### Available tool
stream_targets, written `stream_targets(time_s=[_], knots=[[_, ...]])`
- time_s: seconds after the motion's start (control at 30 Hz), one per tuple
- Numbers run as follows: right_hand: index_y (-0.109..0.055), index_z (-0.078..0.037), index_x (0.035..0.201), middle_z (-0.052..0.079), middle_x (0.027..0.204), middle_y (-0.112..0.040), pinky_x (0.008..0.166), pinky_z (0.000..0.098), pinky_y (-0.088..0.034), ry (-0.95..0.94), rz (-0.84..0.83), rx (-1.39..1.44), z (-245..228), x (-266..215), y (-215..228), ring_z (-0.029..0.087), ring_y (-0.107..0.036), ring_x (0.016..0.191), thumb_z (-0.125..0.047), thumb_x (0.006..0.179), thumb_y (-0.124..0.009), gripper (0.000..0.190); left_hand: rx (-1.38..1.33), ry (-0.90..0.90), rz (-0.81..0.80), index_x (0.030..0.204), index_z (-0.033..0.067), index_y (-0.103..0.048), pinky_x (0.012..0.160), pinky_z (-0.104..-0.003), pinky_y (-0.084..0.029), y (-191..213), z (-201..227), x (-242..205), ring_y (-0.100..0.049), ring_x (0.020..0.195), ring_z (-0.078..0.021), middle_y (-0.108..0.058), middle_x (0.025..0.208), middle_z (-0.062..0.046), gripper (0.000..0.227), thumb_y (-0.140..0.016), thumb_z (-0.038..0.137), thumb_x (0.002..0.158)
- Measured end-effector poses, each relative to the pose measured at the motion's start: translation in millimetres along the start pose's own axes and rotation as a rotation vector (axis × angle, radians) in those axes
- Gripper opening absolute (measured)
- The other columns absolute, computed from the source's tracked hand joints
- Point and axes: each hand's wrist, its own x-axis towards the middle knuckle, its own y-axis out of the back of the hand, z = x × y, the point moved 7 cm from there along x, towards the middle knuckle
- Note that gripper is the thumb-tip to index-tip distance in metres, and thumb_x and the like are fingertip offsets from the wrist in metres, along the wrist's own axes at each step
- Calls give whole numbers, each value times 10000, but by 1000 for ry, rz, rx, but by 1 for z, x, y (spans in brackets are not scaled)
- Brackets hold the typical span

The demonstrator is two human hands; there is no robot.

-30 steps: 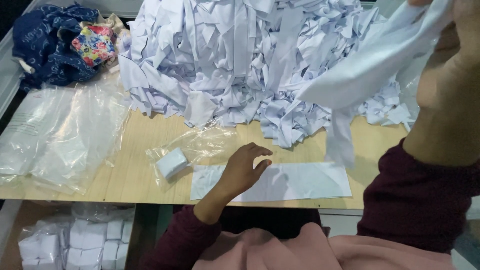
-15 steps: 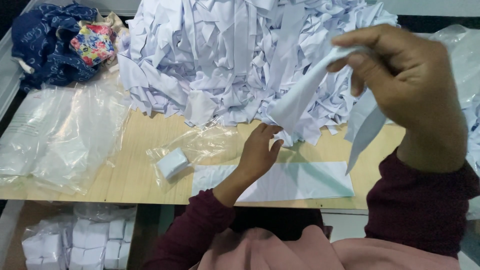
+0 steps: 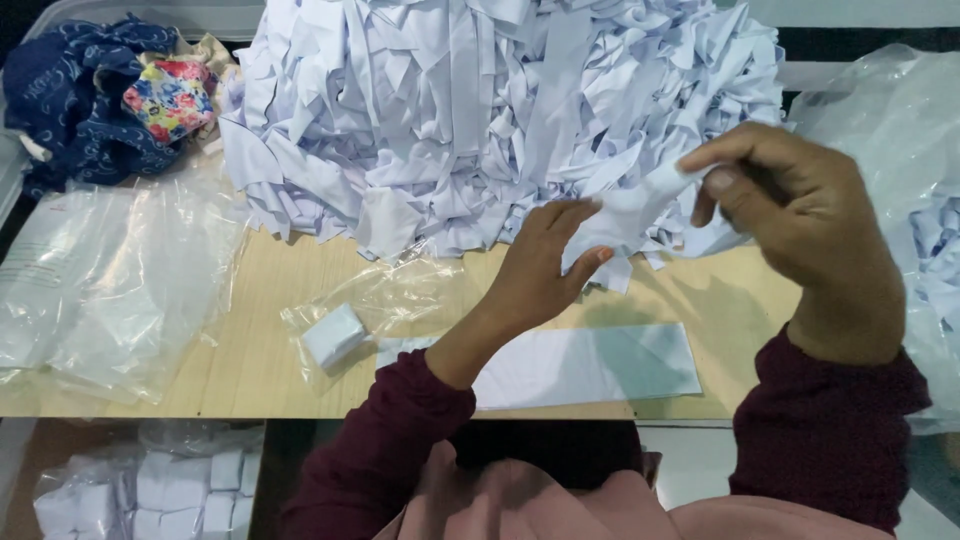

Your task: The person picks up a white cloth strip from a pile on the table, folds it into a small square, and places it into a clear plastic bag. They repeat this process with a second white cloth strip and place the sealed bags into a cardboard box.

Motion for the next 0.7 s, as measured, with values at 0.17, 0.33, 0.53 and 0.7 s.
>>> stream_targets(time_s=[0.17, 0.33, 0.53, 0.7], knots=[[-683, -41, 1228, 25, 800, -601, 596, 246, -377, 168, -179, -21, -16, 1, -25, 93, -486, 618, -15, 1012, -622, 227, -423, -3, -140, 1473, 138, -471, 1092, -381, -460, 40, 40, 17, -594, 1335, -267, -597, 1452, -89, 671, -658, 473, 922], [-649, 160, 1219, 260, 1058, -691, 751, 315, -579, 207, 198, -104, -9, 5, -4, 276, -703, 865, 208, 1113, -631, 118, -156, 281, -157, 1019, 113, -703, 805, -310, -584, 76, -32, 17, -688, 916, -201, -694, 1080, -86, 174, -645, 267, 961], [-593, 88, 1370, 352, 1438, -556, 1096, 556, -457, 147, 255, -218, 40, 37, -20, 467, -550, 1334, 46, 1060, -637, 316, 576, 523, -6, 1183, 103, -726, 799, -513, -520, 129, -199, -36, -545, 1079, -402, -634, 1140, -171, 357, -784, 91, 830], [-651, -130, 1369, 236, 1597, -416, 1094, 637, -211, -93, 57, -417, 68, 19, -70, 467, -379, 1435, -223, 994, -655, 386, 633, 522, -111, 1102, 163, -694, 826, -465, -515, 123, -237, -56, -593, 1069, -318, -639, 1079, -95, 358, -861, 216, 790]])
